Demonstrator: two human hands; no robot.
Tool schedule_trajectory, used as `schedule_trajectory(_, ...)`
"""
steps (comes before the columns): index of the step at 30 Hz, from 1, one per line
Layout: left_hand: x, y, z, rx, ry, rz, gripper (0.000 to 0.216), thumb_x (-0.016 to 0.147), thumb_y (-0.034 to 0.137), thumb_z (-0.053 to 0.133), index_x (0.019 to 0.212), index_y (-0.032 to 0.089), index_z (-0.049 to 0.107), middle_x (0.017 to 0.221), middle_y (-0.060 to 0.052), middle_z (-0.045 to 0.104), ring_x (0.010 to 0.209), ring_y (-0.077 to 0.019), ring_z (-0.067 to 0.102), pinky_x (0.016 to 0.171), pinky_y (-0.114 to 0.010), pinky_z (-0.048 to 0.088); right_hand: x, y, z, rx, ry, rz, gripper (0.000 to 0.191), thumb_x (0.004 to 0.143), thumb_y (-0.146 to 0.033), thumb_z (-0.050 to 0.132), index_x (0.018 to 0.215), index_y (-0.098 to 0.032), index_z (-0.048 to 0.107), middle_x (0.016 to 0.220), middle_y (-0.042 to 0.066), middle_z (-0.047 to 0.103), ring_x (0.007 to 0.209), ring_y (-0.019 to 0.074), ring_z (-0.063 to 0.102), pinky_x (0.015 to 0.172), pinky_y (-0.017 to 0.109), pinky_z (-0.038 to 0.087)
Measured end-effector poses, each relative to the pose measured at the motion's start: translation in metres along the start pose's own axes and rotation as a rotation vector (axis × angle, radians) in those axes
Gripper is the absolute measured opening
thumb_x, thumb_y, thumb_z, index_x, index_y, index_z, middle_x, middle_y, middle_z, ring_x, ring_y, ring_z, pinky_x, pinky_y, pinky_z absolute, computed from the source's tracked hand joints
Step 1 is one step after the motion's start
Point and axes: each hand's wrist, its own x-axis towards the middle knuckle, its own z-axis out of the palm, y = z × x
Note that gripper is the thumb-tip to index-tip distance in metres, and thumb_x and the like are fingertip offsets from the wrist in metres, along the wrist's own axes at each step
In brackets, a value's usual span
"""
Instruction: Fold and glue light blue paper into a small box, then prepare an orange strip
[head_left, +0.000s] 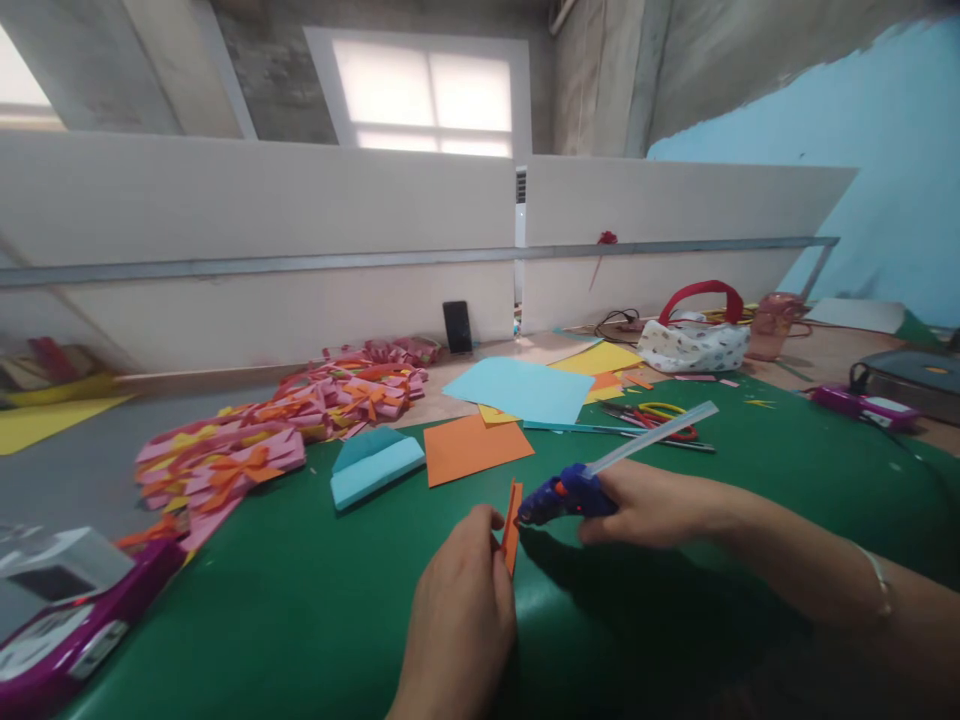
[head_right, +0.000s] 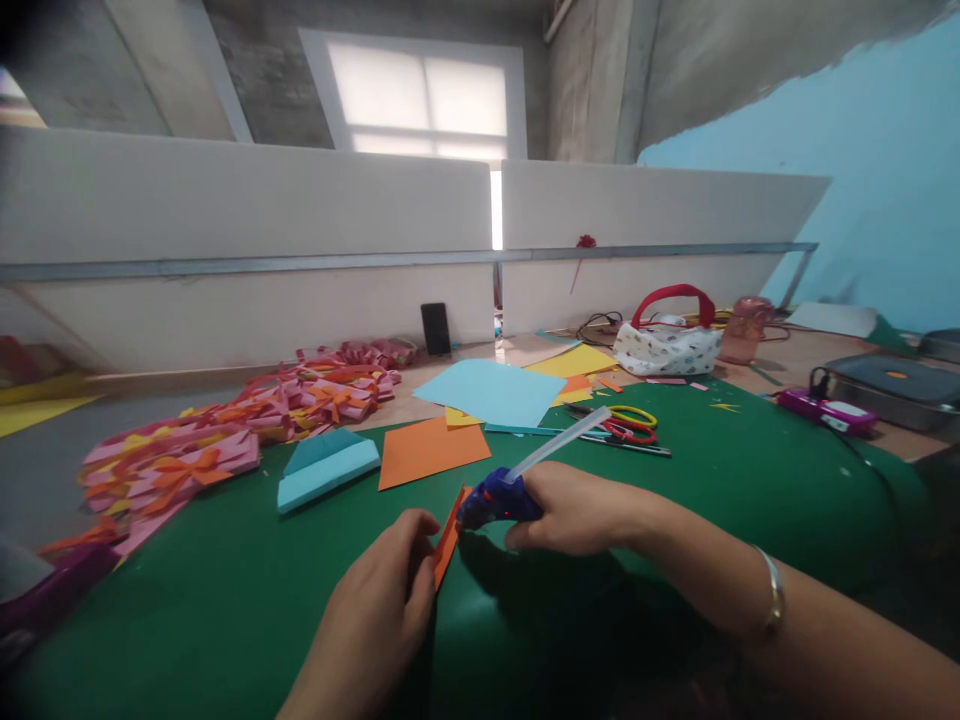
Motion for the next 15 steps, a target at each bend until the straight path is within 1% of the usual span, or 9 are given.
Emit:
schedule_trajectory(3,0.001,0.0,0.001,0.008,-0.003,-0.003,0.016,0.085,0.012,0.036,0.085,0.022,0.048,0.082,-0.002,0.06,0.076,-0.0178,0.057,0.064,-0.027,0.037,-0.006,-0.006,0.005,-0.016,-0.031,0.012,0.025,0.074,-0.023,0.058,0.099,-0.02,0.065,0.075,-0.003,0.059,0.064,0.011,0.048,0.06,0.02,0.039)
schedule_trajectory(6,-0.002,0.0,0.001,0.022,-0.024,0.02,0.017,0.085,0.013,0.036,0.085,0.022,0.051,0.085,-0.004,0.06,0.079,-0.0188,0.057,0.067,-0.029,0.039,-0.01,-0.01,0.008,-0.037,-0.042,0.031,0.022,0.074,-0.024,0.059,0.095,-0.018,0.064,0.071,-0.003,0.055,0.06,0.0097,0.043,0.055,0.019,0.037)
schedule_trajectory(9,-0.011,-0.002,0.0,0.044,-0.03,0.066,0.022,0.086,0.015,0.035,0.096,0.02,0.054,0.092,-0.006,0.06,0.088,-0.0213,0.056,0.076,-0.033,0.041,-0.009,-0.008,0.006,-0.043,-0.036,0.021,0.022,0.074,-0.024,0.059,0.095,-0.018,0.064,0.071,-0.003,0.055,0.059,0.0098,0.042,0.054,0.019,0.037)
schedule_trajectory(12,-0.023,-0.011,0.001,0.094,-0.007,0.092,0.03,0.085,0.018,0.036,0.11,0.017,0.053,0.097,-0.01,0.059,0.094,-0.0242,0.056,0.081,-0.037,0.042,-0.005,-0.002,0.002,-0.042,-0.004,0.015,0.025,0.074,-0.024,0.059,0.098,-0.02,0.064,0.076,-0.002,0.057,0.063,0.0108,0.044,0.055,0.019,0.037)
schedule_trajectory(15,-0.035,-0.024,0.002,0.096,0.008,0.119,0.032,0.085,0.021,0.037,0.114,0.017,0.052,0.1,-0.011,0.061,0.095,-0.024,0.057,0.082,-0.035,0.044,0.0,0.003,-0.003,-0.068,0.019,0.064,0.026,0.072,-0.024,0.061,0.098,-0.019,0.064,0.075,-0.001,0.056,0.062,0.011,0.043,0.052,0.019,0.035)
